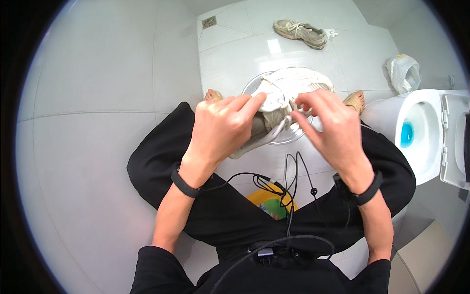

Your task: The recorder is removing the shoelaces from a white sneaker over a plastic bowl while sitting on a stool in a bathroom.

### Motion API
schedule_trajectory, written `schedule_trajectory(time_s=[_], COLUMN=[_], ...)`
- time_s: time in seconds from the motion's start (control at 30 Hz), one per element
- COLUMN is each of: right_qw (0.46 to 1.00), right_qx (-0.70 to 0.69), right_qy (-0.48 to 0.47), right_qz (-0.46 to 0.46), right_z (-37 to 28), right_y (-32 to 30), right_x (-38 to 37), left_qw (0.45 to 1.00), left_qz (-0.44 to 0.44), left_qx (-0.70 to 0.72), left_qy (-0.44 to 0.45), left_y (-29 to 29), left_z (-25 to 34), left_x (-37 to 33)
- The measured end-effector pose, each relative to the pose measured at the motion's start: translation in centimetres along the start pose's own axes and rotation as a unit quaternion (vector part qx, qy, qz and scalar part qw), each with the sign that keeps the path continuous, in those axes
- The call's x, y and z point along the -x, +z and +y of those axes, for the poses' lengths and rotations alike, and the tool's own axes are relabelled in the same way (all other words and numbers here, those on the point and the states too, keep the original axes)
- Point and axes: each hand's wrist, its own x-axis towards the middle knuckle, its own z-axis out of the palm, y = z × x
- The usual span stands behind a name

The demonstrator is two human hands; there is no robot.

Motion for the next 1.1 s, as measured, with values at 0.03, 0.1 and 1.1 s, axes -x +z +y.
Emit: schedule_trajectory(time_s=[0.03, 0.1, 1.1], right_qw=[1.000, 0.999, 0.977], right_qx=[0.009, 0.023, -0.166], right_qy=[-0.003, -0.002, 0.091], right_qz=[-0.009, -0.029, -0.095], right_z=[-0.1, -0.2, 0.5], right_y=[0.3, 1.1, 1.2], right_x=[0.0, 0.0, 0.6], left_qw=[1.000, 1.000, 0.996], left_qz=[-0.007, 0.003, -0.035], left_qx=[-0.001, 0.020, -0.011], left_qy=[0.005, 0.018, 0.081], left_y=[-0.1, 0.3, 1.2], left_z=[0.2, 0.4, 0.5], left_x=[-0.2, -0.1, 0.5])
